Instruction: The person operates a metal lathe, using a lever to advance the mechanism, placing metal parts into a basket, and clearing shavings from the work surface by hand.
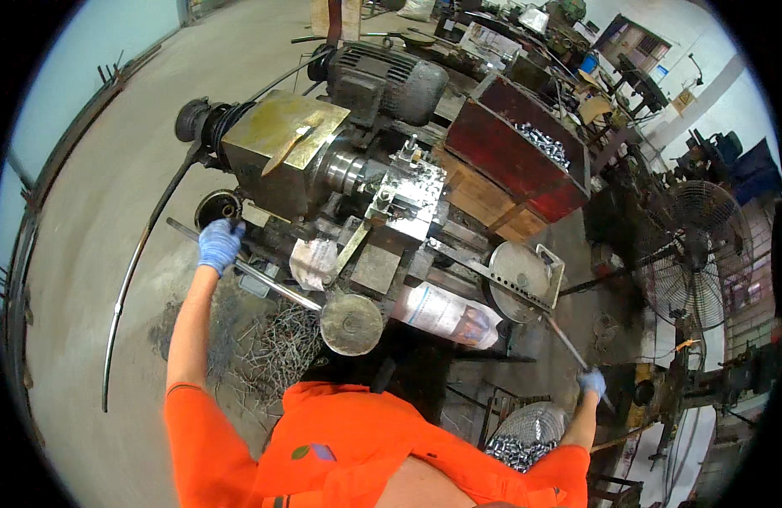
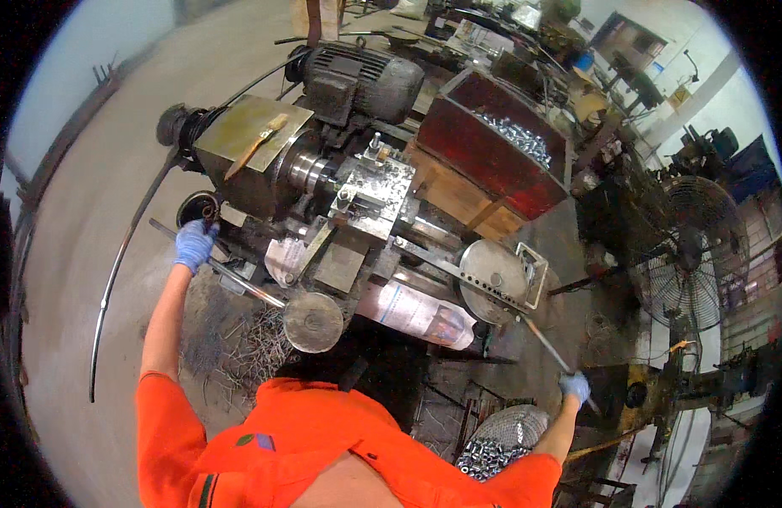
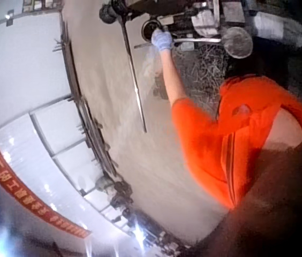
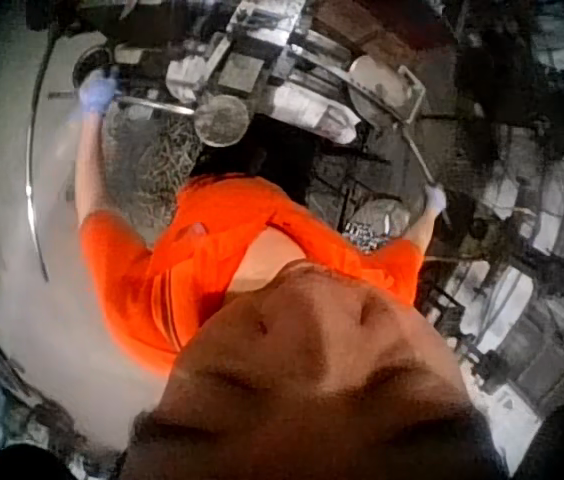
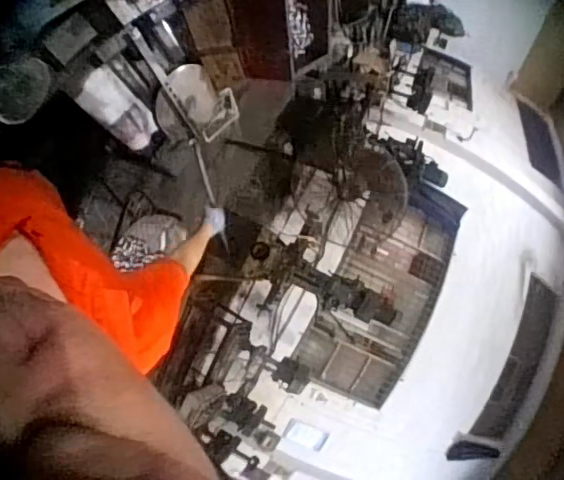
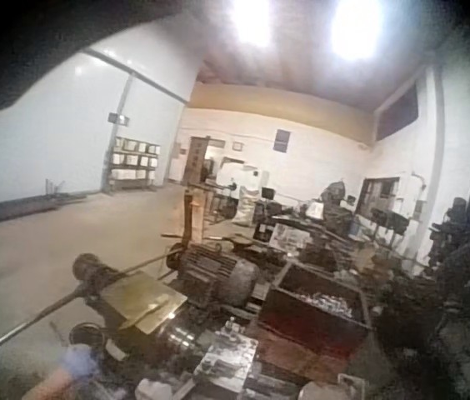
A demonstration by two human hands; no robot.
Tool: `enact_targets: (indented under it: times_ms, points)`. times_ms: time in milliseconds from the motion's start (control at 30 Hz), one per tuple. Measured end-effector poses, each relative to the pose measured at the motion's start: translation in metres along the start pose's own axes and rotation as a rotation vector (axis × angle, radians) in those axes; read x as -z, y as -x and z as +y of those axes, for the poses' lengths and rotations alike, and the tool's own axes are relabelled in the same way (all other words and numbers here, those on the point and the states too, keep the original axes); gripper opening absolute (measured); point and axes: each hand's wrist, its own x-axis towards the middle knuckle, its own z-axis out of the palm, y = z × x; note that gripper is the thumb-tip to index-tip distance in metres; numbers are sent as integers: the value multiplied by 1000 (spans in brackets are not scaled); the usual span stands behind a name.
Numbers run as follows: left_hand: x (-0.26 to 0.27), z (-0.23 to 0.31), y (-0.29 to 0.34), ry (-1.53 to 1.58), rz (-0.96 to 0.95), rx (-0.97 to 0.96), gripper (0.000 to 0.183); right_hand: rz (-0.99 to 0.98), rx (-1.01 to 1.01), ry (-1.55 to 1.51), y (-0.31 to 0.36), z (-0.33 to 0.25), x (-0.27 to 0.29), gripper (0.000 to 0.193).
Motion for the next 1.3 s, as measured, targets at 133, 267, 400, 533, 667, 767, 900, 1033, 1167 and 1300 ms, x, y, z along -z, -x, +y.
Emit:
enact_targets:
  times_ms: [133, 267, 400, 533, 667, 767, 900, 1033, 1167, 1300]
  points:
    - [-1, 10, -11, 59, 16, 87, 35, -1, -172, -20, 55, 112, -80, 53]
    - [16, 10, -2, 39, 2, 138, 33, 47, -198, -294, 131, 127, -93, 38]
    - [17, 12, -2, 58, 14, 121, 32, 72, -268, -285, 147, 133, -114, 39]
    - [19, 12, -7, 52, 8, 111, 31, 28, -337, -187, 166, 113, -109, 38]
    - [21, 9, -4, 72, -16, 127, 31, -6, -345, -188, 174, 95, -84, 33]
    - [17, 8, -3, 81, 33, 128, 30, 11, -366, -223, 185, 84, -69, 31]
    - [21, 10, -2, 108, 41, 124, 29, 23, -324, -230, 184, 96, -83, 33]
    - [22, 12, -4, 121, 24, 128, 29, 54, -370, -172, 178, 105, -101, 34]
    - [22, 8, -2, 117, 23, 143, 28, 76, -351, -257, 193, 85, -77, 35]
    - [24, 12, 0, 90, 36, 134, 28, 82, -316, -267, 190, 98, -87, 36]
